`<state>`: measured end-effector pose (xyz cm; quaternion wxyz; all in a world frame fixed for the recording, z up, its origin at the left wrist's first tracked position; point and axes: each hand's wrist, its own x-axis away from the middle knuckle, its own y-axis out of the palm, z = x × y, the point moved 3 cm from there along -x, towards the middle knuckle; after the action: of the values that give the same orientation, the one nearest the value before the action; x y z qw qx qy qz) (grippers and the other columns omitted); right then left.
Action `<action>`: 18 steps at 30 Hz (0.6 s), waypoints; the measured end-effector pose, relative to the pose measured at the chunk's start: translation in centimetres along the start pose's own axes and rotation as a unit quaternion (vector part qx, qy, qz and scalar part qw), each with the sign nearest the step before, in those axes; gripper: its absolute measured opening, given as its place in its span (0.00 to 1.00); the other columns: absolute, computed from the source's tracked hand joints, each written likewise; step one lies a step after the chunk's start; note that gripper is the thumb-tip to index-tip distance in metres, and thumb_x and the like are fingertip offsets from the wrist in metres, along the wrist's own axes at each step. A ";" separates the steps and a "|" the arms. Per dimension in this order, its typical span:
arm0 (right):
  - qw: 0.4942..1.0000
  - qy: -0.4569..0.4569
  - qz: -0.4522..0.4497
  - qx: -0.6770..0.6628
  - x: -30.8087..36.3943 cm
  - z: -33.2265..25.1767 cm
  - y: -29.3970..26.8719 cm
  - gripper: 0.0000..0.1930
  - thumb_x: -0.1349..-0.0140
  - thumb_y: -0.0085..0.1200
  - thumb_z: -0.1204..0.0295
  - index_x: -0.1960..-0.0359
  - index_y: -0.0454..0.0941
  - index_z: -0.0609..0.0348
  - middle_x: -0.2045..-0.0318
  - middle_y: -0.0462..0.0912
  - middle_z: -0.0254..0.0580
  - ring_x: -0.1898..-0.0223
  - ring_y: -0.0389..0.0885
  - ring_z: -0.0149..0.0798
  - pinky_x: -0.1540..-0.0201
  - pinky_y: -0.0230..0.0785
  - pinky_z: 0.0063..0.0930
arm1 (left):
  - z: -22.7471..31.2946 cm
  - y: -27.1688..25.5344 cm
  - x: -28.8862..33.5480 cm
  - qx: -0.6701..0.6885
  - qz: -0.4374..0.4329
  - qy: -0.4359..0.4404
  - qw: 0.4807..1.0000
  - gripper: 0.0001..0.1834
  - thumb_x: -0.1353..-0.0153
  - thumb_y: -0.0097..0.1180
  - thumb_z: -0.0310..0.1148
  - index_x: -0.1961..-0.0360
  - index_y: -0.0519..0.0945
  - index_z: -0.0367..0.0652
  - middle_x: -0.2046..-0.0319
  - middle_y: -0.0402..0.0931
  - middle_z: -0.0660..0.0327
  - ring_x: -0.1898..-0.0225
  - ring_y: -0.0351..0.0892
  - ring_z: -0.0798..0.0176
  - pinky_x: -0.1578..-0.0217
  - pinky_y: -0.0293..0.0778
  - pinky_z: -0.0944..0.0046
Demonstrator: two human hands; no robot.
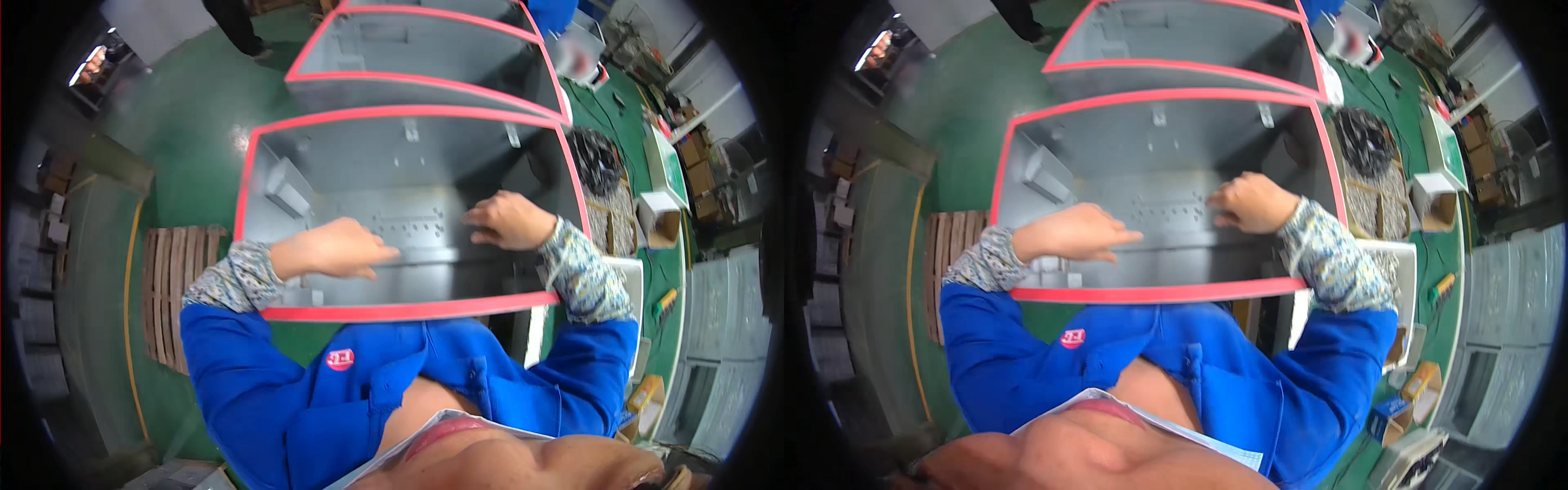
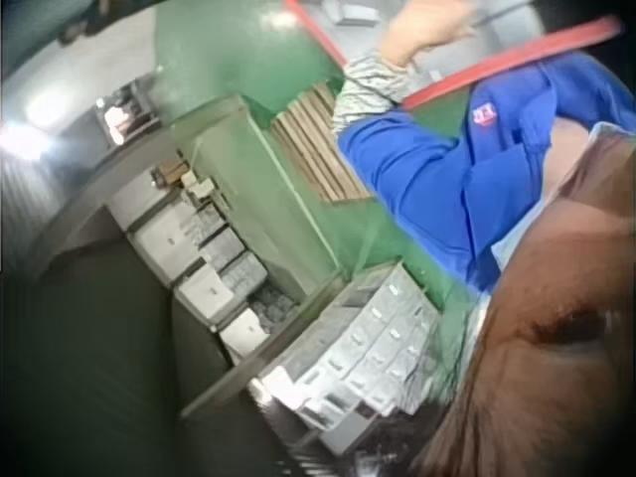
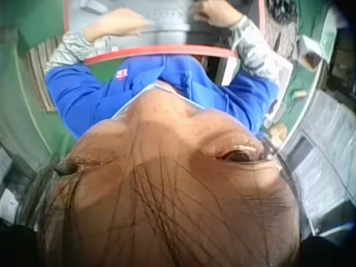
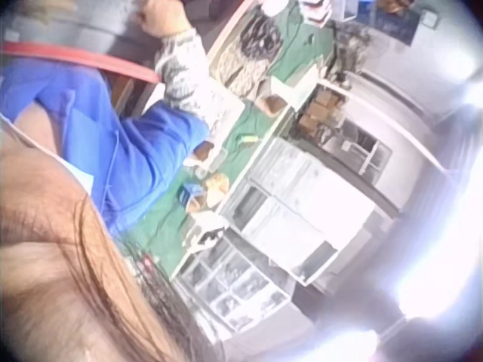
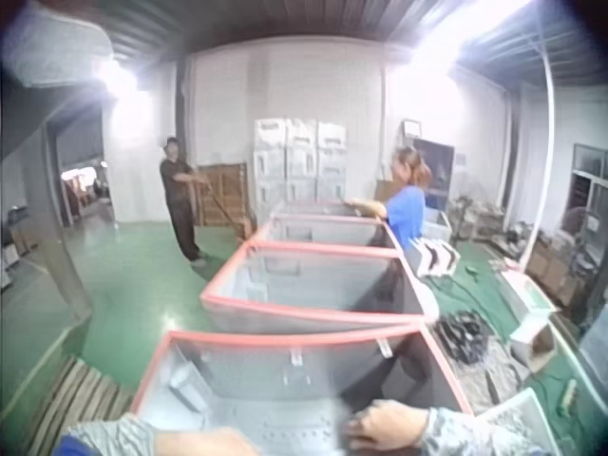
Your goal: The person shifts a metal enclosure on a workstation and installs screws into the interior holes of the enclosure by hand.
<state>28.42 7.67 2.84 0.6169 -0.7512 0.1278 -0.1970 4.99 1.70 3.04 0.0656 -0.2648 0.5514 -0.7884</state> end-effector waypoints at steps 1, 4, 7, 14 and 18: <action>1.000 -0.002 0.022 -0.014 -0.3 0.2 -0.3 0.13 0.51 0.55 0.62 0.66 0.74 0.55 0.74 0.77 0.42 0.71 0.76 0.45 0.65 0.68 0.35 | -0.2 0.0 0.0 0.007 -0.002 0.012 1.000 0.24 0.49 0.53 0.39 0.52 0.66 0.42 0.69 0.73 0.53 0.66 0.75 0.49 0.68 0.71 0.54; 1.000 0.018 0.003 -0.022 -0.3 0.1 0.1 0.13 0.51 0.55 0.63 0.66 0.74 0.56 0.74 0.77 0.43 0.71 0.76 0.46 0.66 0.68 0.36 | -1.4 0.7 0.1 0.027 -0.038 -0.032 0.998 0.25 0.47 0.52 0.39 0.50 0.66 0.39 0.66 0.74 0.53 0.64 0.74 0.50 0.66 0.71 0.55; 0.999 0.023 -0.022 -0.025 0.1 0.2 0.5 0.15 0.51 0.55 0.63 0.64 0.73 0.56 0.73 0.76 0.43 0.70 0.76 0.47 0.65 0.67 0.37 | -1.5 1.3 -0.1 0.067 -0.008 0.009 0.998 0.26 0.47 0.51 0.40 0.48 0.64 0.41 0.68 0.72 0.53 0.66 0.73 0.50 0.66 0.69 0.55; 0.993 0.066 -0.090 -0.043 0.8 0.0 1.1 0.17 0.50 0.55 0.63 0.59 0.73 0.56 0.70 0.77 0.44 0.68 0.76 0.47 0.64 0.67 0.37 | -1.2 2.2 -0.1 0.063 -0.028 -0.006 0.998 0.26 0.46 0.50 0.40 0.47 0.64 0.41 0.67 0.72 0.53 0.65 0.73 0.49 0.65 0.70 0.55; 0.991 0.072 -0.105 -0.042 0.7 0.3 1.1 0.18 0.50 0.55 0.63 0.59 0.72 0.56 0.69 0.77 0.44 0.67 0.76 0.47 0.64 0.68 0.37 | -1.3 2.3 -0.2 0.071 -0.038 -0.003 0.997 0.26 0.46 0.50 0.40 0.47 0.64 0.41 0.66 0.72 0.53 0.65 0.73 0.49 0.65 0.70 0.55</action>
<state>29.24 7.38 1.86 0.5501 -0.7695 0.1002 -0.3084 4.07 1.98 0.52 0.0557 -0.2822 0.4837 -0.8266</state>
